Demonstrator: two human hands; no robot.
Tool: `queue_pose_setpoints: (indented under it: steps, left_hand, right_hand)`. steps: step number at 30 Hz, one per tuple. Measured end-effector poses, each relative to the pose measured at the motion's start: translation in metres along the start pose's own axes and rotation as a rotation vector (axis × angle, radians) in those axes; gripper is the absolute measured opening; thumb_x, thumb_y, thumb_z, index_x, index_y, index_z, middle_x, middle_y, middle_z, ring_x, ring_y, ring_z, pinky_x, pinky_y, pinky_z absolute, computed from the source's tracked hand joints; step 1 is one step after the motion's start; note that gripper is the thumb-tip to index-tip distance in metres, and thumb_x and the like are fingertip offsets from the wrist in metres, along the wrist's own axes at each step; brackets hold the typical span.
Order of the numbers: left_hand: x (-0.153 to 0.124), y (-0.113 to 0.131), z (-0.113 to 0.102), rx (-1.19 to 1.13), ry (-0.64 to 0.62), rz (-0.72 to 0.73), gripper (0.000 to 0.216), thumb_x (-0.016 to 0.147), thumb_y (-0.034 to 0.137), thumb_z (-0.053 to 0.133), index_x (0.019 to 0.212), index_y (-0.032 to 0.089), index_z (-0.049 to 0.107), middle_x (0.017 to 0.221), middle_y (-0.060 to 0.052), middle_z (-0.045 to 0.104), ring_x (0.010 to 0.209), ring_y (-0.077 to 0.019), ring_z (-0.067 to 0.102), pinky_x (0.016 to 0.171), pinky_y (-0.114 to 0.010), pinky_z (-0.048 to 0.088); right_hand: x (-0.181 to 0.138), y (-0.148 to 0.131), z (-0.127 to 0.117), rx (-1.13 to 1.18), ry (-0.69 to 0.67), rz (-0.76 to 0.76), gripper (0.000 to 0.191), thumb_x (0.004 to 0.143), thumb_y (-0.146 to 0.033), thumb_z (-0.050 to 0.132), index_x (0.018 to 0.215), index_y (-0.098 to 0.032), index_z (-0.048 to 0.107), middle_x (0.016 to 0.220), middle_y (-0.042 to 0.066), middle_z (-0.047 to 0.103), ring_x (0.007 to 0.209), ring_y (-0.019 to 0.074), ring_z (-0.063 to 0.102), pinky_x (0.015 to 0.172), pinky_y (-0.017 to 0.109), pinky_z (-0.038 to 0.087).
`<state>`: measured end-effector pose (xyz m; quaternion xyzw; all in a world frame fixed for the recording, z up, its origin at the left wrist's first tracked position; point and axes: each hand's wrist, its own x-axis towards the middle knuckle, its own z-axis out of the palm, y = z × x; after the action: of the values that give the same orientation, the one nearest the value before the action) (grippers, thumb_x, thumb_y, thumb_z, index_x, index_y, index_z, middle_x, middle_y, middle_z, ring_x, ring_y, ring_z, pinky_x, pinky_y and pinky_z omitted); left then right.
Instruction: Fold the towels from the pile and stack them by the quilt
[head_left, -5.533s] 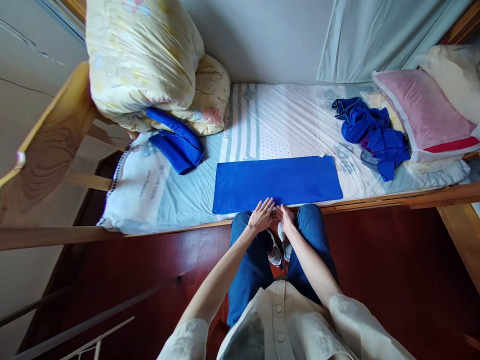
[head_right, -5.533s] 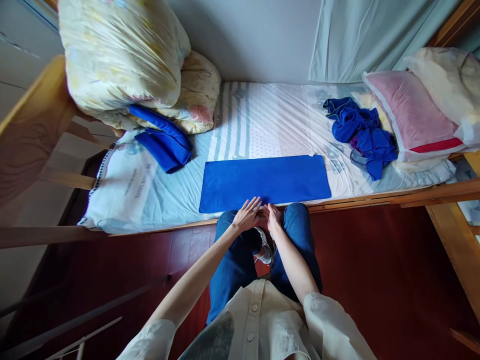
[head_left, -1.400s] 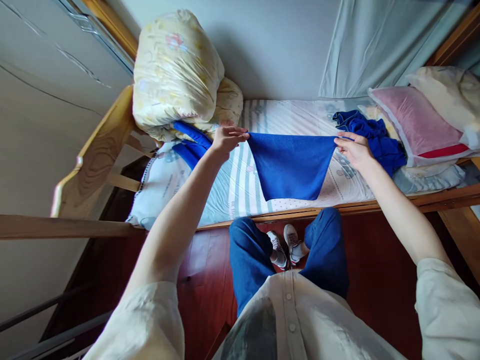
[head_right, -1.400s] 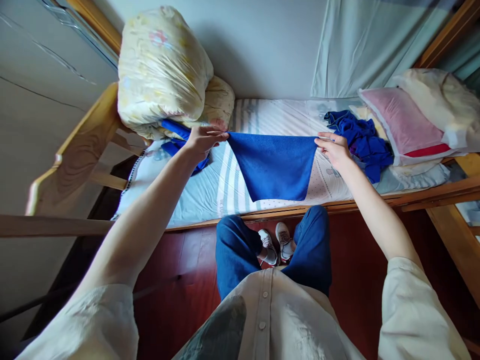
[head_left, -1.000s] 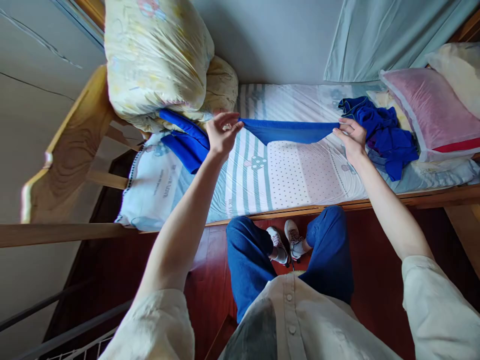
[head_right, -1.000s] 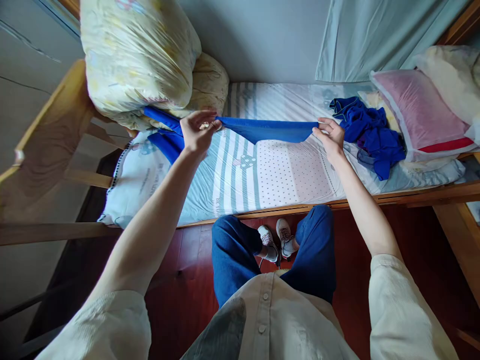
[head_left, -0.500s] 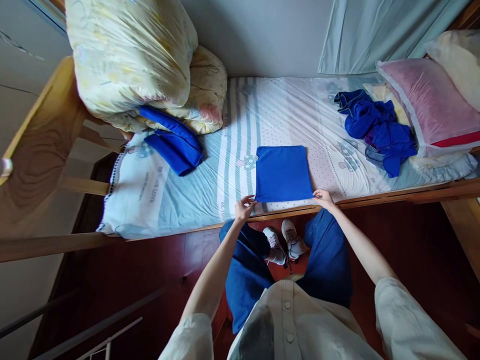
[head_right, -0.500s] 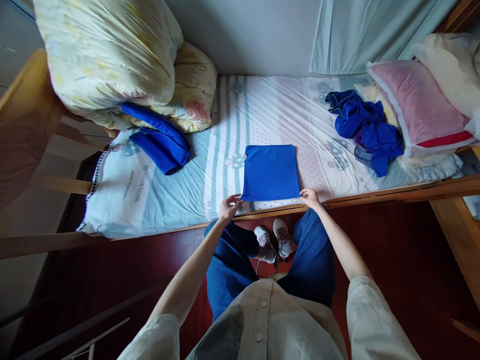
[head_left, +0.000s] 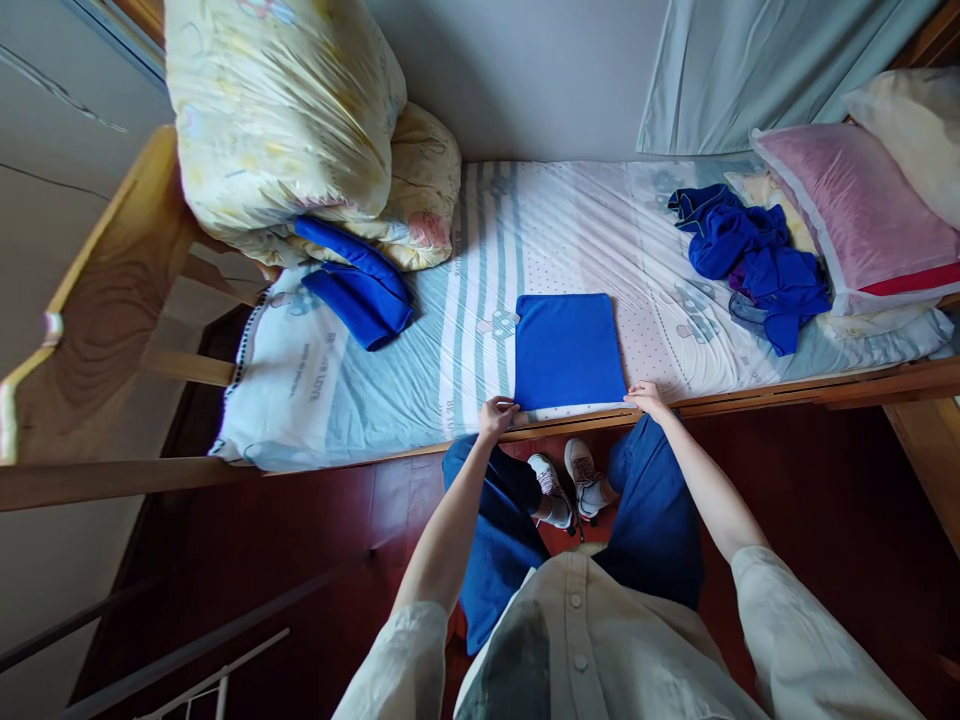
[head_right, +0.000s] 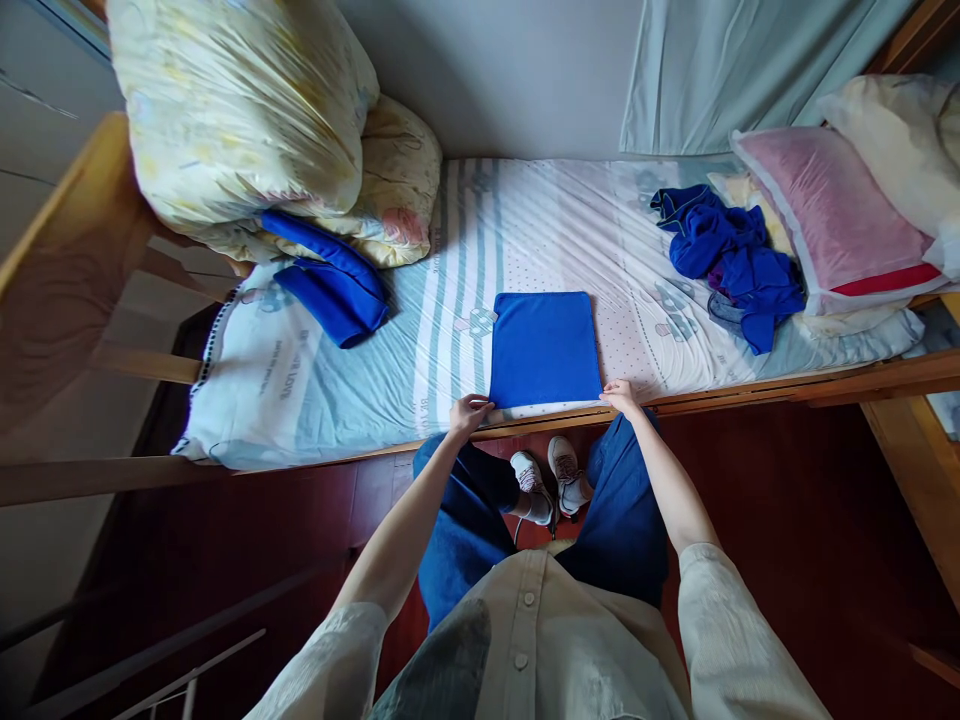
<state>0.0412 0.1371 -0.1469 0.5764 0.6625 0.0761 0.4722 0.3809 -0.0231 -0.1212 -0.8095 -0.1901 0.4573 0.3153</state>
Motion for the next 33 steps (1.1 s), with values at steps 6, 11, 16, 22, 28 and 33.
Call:
queue_pose_setpoints:
  steps: [6,11,16,22,28,33]
  left_hand:
    - [-0.022,0.000,-0.012,0.035,-0.005,-0.025,0.038,0.059,0.024,0.092,0.071,0.026,0.057,0.072,-0.006,0.076,0.100,-0.0333,0.076,0.091,-0.039,0.056]
    - [-0.021,0.011,-0.016,0.055,-0.025,-0.035,0.042,0.057,0.021,0.092,0.070,0.026,0.052,0.065,-0.003,0.072,0.104,-0.0344,0.075,0.091,-0.039,0.054]
    - [0.005,0.025,-0.012,-0.053,-0.037,-0.079,0.036,0.067,0.028,0.087,0.079,0.026,0.053,0.068,-0.003,0.072,0.095,-0.0313,0.076,0.080,-0.036,0.054]
    - [0.055,0.042,-0.009,-0.321,-0.027,-0.109,0.043,0.064,0.032,0.087,0.089,0.021,0.054,0.075,-0.003,0.073,0.082,-0.0220,0.073,0.068,-0.027,0.051]
    - [0.118,0.074,-0.007,-0.367,0.053,-0.080,0.047,0.061,0.034,0.091,0.090,0.021,0.056,0.078,-0.005,0.074,0.079,-0.0215,0.072,0.067,-0.027,0.049]
    - [0.161,0.106,-0.011,-0.247,0.112,0.005,0.036,0.067,0.026,0.084,0.095,0.021,0.062,0.083,-0.007,0.078,0.087,-0.0257,0.075,0.075,-0.032,0.053]
  right_hand:
    - [-0.011,-0.008,-0.009,-0.083,-0.103,-0.010,0.034,0.061,-0.005,0.085,0.064,-0.019,0.054,0.054,-0.007,0.056,0.052,0.0076,0.049,0.050,0.018,0.038]
    - [-0.012,-0.011,-0.012,-0.087,-0.166,0.002,0.035,0.057,-0.010,0.091,0.065,-0.018,0.058,0.056,-0.005,0.059,0.051,0.0062,0.043,0.046,0.018,0.032]
    - [0.003,-0.016,-0.012,0.046,-0.207,0.035,0.032,0.057,-0.016,0.094,0.078,-0.017,0.069,0.085,0.004,0.075,0.051,0.0040,0.039,0.045,0.020,0.030]
    - [0.040,-0.042,-0.010,0.039,-0.137,-0.002,0.025,0.066,-0.023,0.088,0.086,-0.019,0.073,0.098,0.008,0.080,0.066,0.0101,0.058,0.049,0.017,0.034]
    - [0.093,-0.084,-0.002,0.048,-0.039,-0.062,0.023,0.070,-0.023,0.086,0.090,-0.019,0.075,0.105,0.009,0.081,0.075,0.0134,0.067,0.050,0.017,0.039]
    - [0.147,-0.113,0.011,0.132,0.137,-0.125,0.038,0.061,-0.030,0.094,0.088,-0.019,0.070,0.095,0.009,0.081,0.083,0.0205,0.074,0.059,0.024,0.055]
